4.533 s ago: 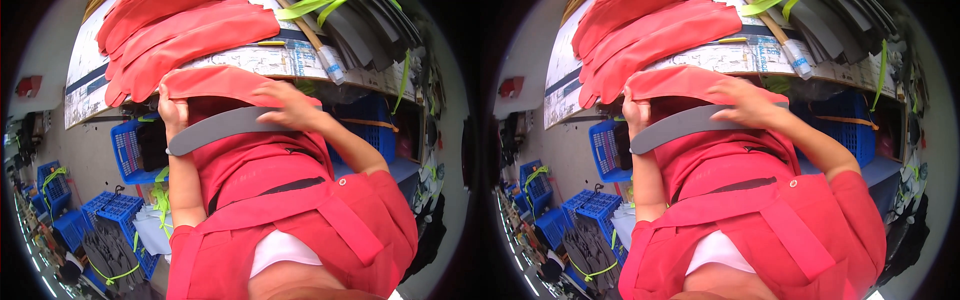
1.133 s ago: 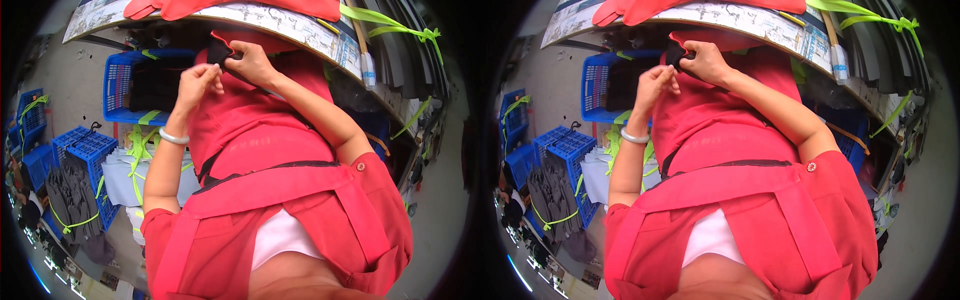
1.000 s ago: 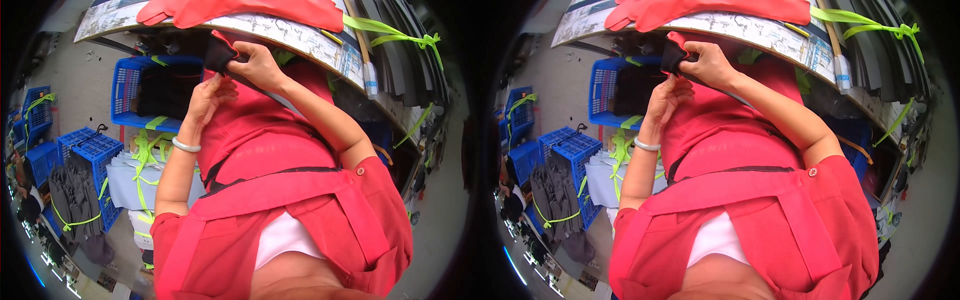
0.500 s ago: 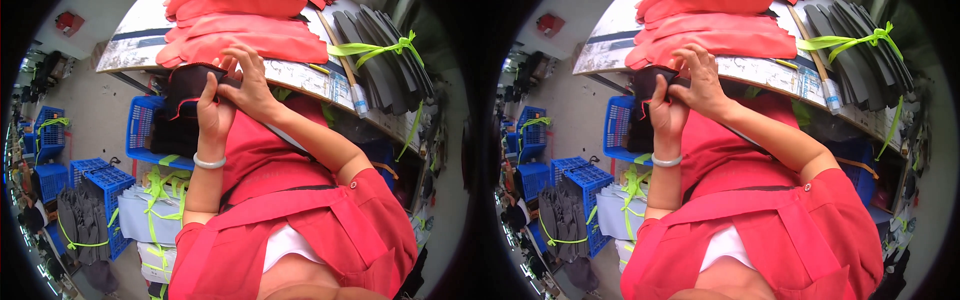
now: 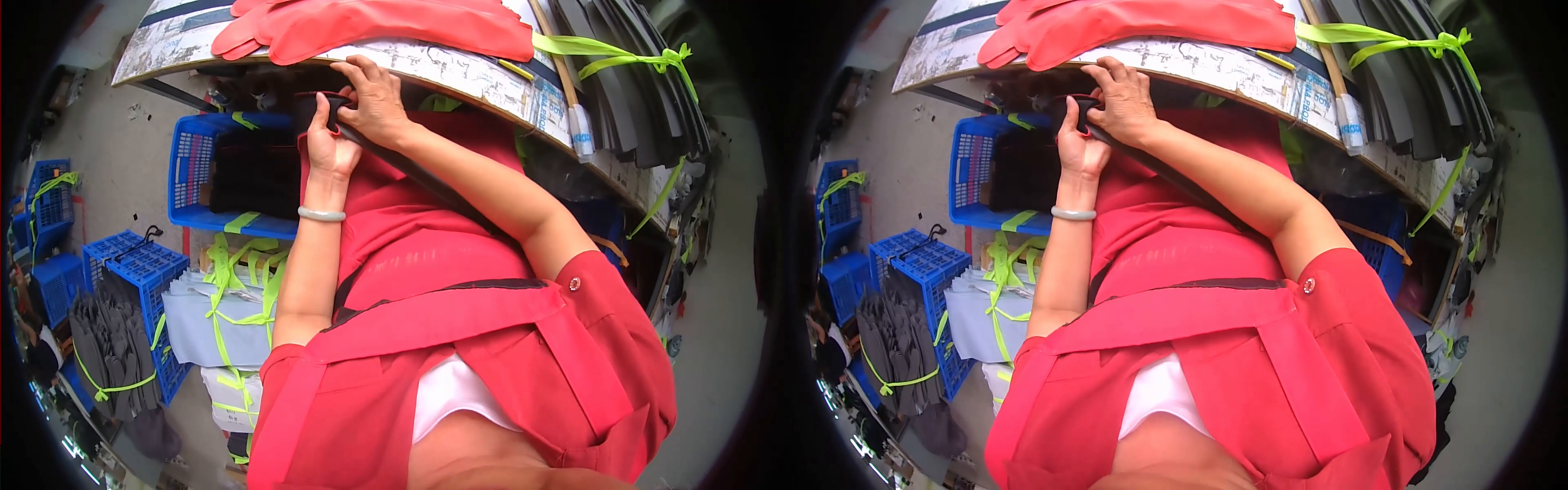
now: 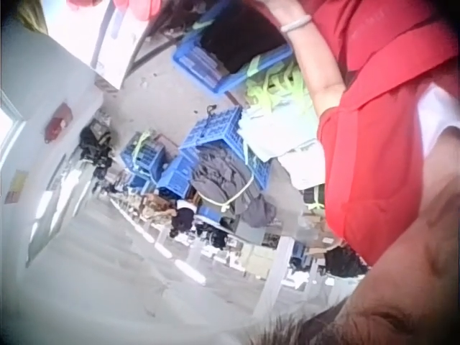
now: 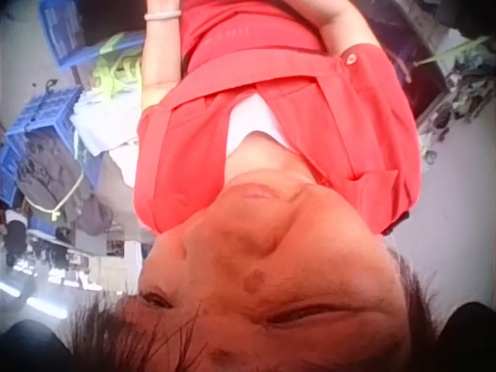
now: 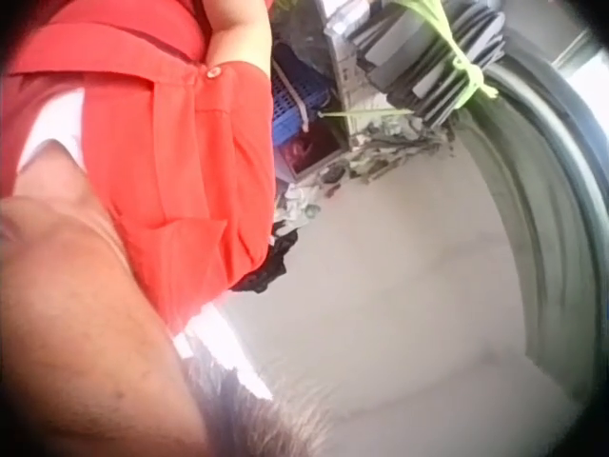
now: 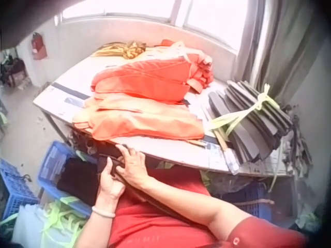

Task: Fitting a black fabric mesh sleeve onto a red foam padding component for assembly.

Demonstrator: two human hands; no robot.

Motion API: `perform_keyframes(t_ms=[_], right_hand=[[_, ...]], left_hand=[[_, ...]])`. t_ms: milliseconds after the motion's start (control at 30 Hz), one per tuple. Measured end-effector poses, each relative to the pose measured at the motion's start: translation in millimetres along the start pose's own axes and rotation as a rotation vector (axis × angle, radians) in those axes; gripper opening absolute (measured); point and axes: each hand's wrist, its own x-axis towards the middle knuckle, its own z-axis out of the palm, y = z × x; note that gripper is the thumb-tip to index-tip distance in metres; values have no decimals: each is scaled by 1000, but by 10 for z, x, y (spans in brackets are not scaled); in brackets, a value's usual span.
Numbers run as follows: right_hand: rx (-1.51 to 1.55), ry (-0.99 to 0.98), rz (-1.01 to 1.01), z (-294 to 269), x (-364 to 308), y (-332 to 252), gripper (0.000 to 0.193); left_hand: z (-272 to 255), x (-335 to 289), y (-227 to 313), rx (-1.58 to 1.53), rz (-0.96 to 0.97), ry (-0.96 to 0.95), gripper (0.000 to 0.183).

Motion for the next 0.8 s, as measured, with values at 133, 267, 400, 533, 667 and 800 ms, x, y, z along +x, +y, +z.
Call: perform_keyframes(t_ms=[133,267,400,533,667,800], right_hand=[[-80,24,-125,-102,-248,-66,64],[-208,-273,-355,-488,-600,-23,62],[-135,-644,-74,-389,-551,-35,69],[-67,-632,-29,-461,-523,-81,68],[-43,-639,-23,-334,-518,-75,64],[-28,-619,39,-368,-481,2,63]], left_hand=[[-280,174,129,43,105,212,20],[-300,147,58,35,98,194,21],[-478,193,-70,149,107,165,34],[24,-3,-97,241,29,182,45],[-414,186,-23,224,142,222,44],[-17,110,-126,145,-26,158,48]])
